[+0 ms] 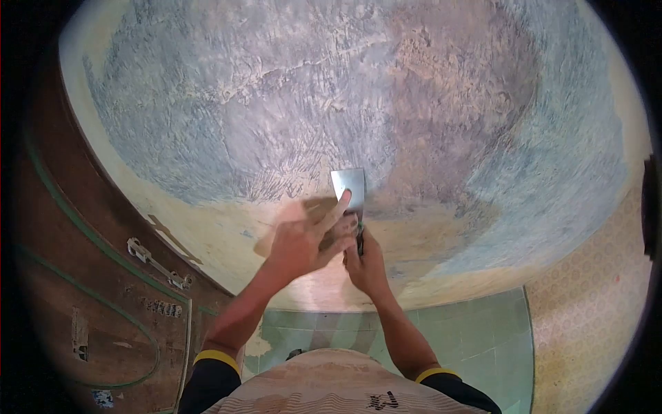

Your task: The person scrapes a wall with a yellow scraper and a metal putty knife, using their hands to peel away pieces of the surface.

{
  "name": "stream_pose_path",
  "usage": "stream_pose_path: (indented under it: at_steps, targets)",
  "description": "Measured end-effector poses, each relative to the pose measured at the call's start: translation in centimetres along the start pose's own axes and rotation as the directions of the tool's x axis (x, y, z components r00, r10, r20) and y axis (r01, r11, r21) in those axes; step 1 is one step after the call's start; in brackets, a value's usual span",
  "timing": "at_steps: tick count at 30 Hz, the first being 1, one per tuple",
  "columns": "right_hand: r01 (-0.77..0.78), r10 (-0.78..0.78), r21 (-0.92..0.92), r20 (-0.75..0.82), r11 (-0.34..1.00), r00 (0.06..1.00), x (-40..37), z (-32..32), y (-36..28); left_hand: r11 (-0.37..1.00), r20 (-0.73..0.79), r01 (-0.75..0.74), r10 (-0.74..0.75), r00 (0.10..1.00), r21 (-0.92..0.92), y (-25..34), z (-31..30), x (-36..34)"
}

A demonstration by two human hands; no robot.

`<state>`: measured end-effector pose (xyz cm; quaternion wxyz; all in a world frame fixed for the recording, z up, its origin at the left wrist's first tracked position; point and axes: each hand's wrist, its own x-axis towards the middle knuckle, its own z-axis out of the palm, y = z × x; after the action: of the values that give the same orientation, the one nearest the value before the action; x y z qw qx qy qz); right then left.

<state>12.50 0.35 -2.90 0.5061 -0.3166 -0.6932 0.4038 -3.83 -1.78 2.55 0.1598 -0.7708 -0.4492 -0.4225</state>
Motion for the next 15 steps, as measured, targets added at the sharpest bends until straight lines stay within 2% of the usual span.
stream_pose_path:
  at_steps: [2,3,4,7,9,11,12,15]
  targets:
    - [-0.164,0.158,0.088,0.073,0.982,0.985,-0.5,-0.1,-1.7,0.999,0.018,0.039,-0.039,0.999,-0.010,0.8,-0.2,-0.4]
    - [-0.156,0.150,0.088,0.078,0.984,0.986,0.0,-0.1,-1.9,0.996,0.053,0.086,-0.085,0.995,-0.025,1.0,-0.3,-0.6]
    - [-0.180,0.173,0.096,0.081,0.979,0.982,0.5,0.0,-2.1,0.995,0.101,0.079,-0.085,0.991,0.059,0.1,-0.5,-0.3]
    - [-0.238,0.221,0.203,0.104,0.950,0.970,0.7,0.0,-3.3,0.989,0.176,0.147,-0.149,0.973,0.027,-0.1,-1.5,0.6]
    - [-0.273,0.252,0.232,0.117,0.933,0.961,-0.1,-0.1,-4.2,0.987,0.163,0.153,-0.160,0.974,0.055,0.8,-1.6,0.4]
    - [-0.284,0.261,0.236,0.125,0.929,0.957,-0.1,-0.2,-3.6,0.998,0.028,0.067,-0.067,0.997,-0.006,0.8,-0.7,-0.1]
    - [-0.296,0.272,0.245,0.125,0.923,0.954,-0.1,-0.3,-3.4,0.995,0.067,0.103,-0.102,0.993,-0.010,0.5,-0.3,0.0]
    - [-0.254,0.242,0.224,0.082,0.941,0.967,0.2,0.5,-4.1,0.988,0.054,0.145,-0.142,0.988,-0.055,0.4,-0.7,0.5]
